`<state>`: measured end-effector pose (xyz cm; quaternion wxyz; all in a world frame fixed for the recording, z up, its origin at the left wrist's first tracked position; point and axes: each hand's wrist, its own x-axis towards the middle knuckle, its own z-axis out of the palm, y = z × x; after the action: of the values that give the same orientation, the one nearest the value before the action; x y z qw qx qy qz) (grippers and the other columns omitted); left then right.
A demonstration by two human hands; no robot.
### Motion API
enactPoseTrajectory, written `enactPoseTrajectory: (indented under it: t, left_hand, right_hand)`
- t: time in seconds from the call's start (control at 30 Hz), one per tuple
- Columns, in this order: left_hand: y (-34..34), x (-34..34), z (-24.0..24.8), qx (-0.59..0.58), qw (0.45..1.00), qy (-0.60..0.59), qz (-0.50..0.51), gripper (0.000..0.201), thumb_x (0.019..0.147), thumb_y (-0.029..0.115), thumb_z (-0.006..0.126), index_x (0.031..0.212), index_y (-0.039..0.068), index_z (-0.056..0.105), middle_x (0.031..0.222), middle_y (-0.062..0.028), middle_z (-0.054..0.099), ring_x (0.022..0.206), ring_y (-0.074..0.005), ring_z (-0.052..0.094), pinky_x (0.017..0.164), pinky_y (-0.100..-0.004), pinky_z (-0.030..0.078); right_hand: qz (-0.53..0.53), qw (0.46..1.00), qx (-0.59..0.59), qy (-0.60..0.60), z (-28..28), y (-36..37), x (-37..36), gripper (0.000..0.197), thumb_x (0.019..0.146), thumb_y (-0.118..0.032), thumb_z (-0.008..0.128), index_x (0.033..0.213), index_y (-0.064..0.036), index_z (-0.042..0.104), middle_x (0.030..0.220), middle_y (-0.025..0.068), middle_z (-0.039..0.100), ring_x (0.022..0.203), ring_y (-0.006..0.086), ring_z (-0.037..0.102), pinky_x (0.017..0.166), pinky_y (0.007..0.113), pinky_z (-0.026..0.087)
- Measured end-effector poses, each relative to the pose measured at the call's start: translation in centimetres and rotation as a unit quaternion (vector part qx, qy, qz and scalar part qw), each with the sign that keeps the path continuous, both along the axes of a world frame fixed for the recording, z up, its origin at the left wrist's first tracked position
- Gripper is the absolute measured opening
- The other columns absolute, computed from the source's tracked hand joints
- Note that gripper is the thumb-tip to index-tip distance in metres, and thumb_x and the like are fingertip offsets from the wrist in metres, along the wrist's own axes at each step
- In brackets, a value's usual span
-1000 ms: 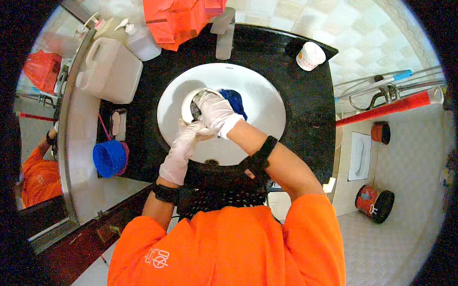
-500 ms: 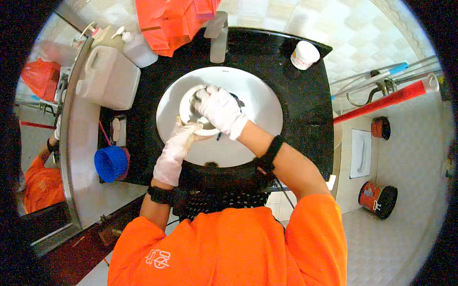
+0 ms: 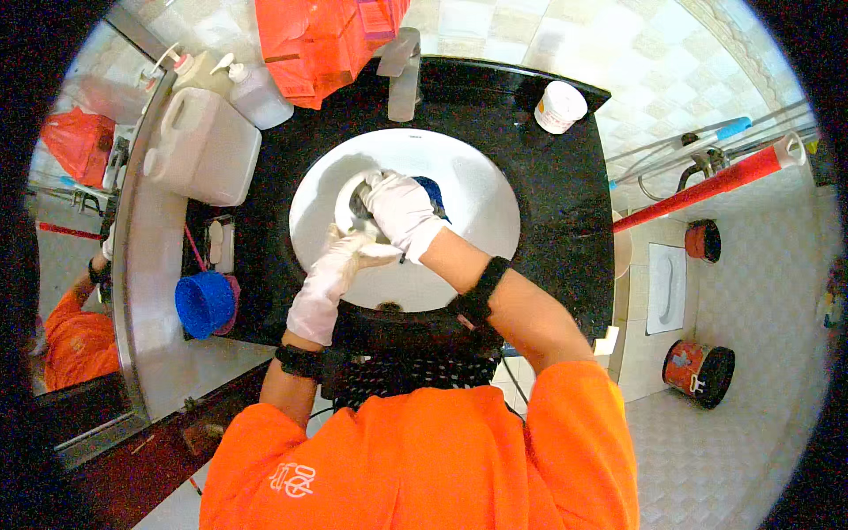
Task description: The person washes a white ceramic bowl in a bathroom sink using a blue cloth and a steel wool pad. They scrub the bowl thoroughly, rinse it under running water, and then place it on the counter before walking away.
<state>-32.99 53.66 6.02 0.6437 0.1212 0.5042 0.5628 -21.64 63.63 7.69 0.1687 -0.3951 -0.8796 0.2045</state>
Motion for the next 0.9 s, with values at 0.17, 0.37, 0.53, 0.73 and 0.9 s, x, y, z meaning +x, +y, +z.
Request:
enactPoseTrajectory:
  t: [0.17,0.37,0.53,0.73,0.9]
  left_hand:
    - [0.7,-1.6,0.5,0.005,0.998,0.035,-0.054,0.063,0.081,-0.010,0.054,0.133,0.006,0.024,0.113,-0.0194,0.049,0.092,-0.0339,0.062,0.075,-0.0548,0.059]
    - [0.8,-0.8,-0.1,0.028,0.999,-0.024,0.005,0.059,0.083,-0.010,0.052,0.133,0.011,0.028,0.113,-0.0183,0.049,0.092,-0.0329,0.062,0.075,-0.0539,0.059]
    - [1.1,-0.3,1.4,0.004,0.999,-0.015,-0.028,0.061,0.085,-0.008,0.052,0.136,0.010,0.024,0.122,-0.0185,0.045,0.105,-0.0325,0.058,0.077,-0.0518,0.059]
    - [1.4,-1.8,0.3,0.008,0.996,0.070,-0.055,0.066,0.080,-0.008,0.057,0.135,0.006,0.023,0.116,-0.0162,0.048,0.095,-0.0306,0.062,0.077,-0.0468,0.059]
    - [2.6,-1.9,2.2,0.012,1.000,0.006,0.010,0.075,0.080,-0.011,0.053,0.140,0.007,0.012,0.115,-0.0193,0.047,0.094,-0.0325,0.062,0.073,-0.0500,0.060]
  right_hand:
    - [0.088,0.996,0.009,-0.002,-0.3,-1.0,1.5,0.026,0.091,-0.025,0.046,0.093,-0.0030,0.060,0.086,0.0181,0.063,0.084,0.0326,0.063,0.073,0.042,0.050]
    - [-0.059,0.993,0.094,0.028,0.9,-1.0,1.2,0.024,0.088,-0.022,0.050,0.099,-0.0025,0.059,0.095,0.0210,0.062,0.088,0.0356,0.061,0.082,0.043,0.048]
    - [0.035,0.988,0.108,0.107,0.4,-0.8,2.0,0.041,0.075,-0.022,0.066,0.109,-0.0004,0.060,0.107,0.0205,0.060,0.098,0.0367,0.057,0.090,0.042,0.045]
    - [0.123,0.986,-0.113,0.004,0.2,0.0,1.4,0.022,0.079,-0.025,0.063,0.092,-0.0076,0.068,0.100,0.0168,0.063,0.093,0.0322,0.061,0.086,0.041,0.048]
    - [-0.022,0.986,0.126,0.105,2.1,0.7,-1.7,0.029,0.090,-0.028,0.052,0.096,-0.0015,0.060,0.090,0.0212,0.062,0.088,0.0351,0.062,0.078,0.042,0.049]
